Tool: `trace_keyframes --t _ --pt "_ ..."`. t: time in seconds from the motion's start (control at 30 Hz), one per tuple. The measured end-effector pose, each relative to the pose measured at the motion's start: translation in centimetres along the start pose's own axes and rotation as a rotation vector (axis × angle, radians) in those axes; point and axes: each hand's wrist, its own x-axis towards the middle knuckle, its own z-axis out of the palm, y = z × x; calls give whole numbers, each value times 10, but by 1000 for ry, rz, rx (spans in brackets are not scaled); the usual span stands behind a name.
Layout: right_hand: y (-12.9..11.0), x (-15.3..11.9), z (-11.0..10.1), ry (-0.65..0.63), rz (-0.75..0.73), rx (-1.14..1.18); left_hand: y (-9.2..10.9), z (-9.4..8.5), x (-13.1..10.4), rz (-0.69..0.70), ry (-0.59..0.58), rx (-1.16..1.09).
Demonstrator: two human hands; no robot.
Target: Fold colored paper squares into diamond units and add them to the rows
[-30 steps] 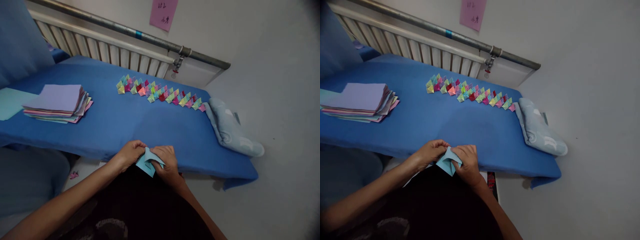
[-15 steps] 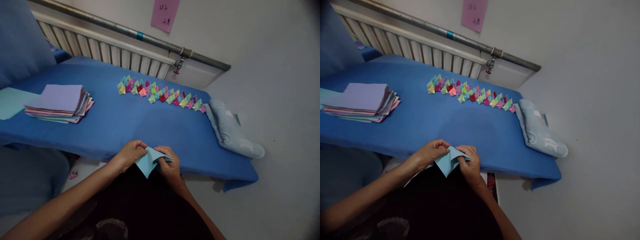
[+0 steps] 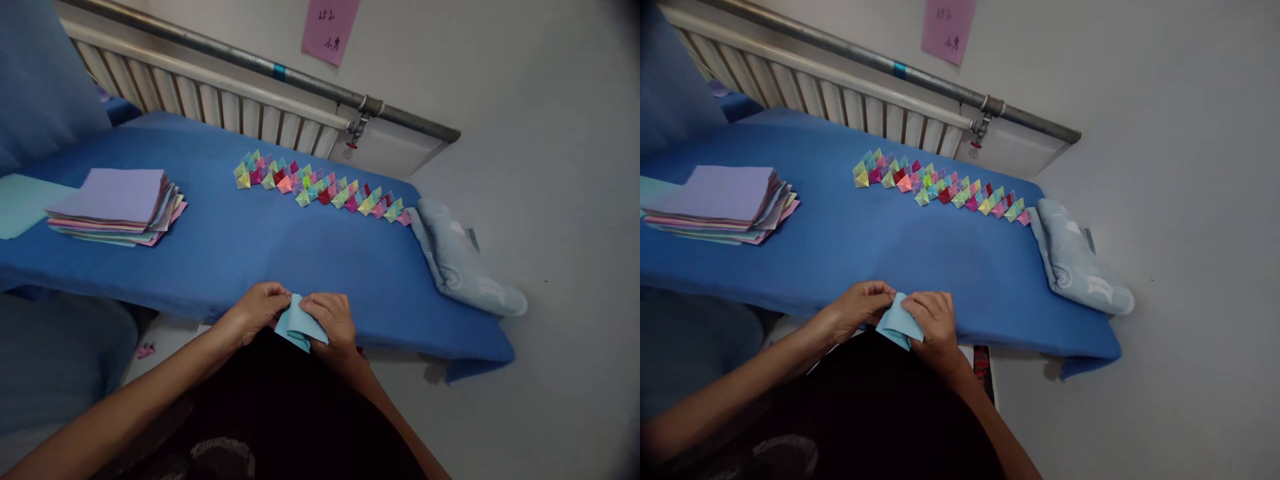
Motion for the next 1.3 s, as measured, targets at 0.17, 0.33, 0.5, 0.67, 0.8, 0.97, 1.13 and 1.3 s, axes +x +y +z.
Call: trace_keyframes --t 0.17,0.33,0.5,0.67,0.8,0.97,1.13,1.3 --pt "-1 0 -2 -8 -46 -43 -1 1 -1 15 17 -36" --pt "-3 1 1 71 268 129 -4 3 -1 59 19 57" --pt "-3 2 8 58 686 461 -4 -1 0 33 -5 44" --pt "-3 6 6 -8 578 425 -5 -3 2 17 -6 56" --pt "-6 12 -1 -18 269 224 -5 -1 0 14 -48 77" --pt "-5 12 -3 -55 81 125 -1 1 -3 7 -42 -18" --pt "-2 8 -2 -60 -2 16 0 -2 -3 -4 -35 -22" --pt "-4 8 -4 -61 -1 16 -1 -6 -2 38 -59 -23"
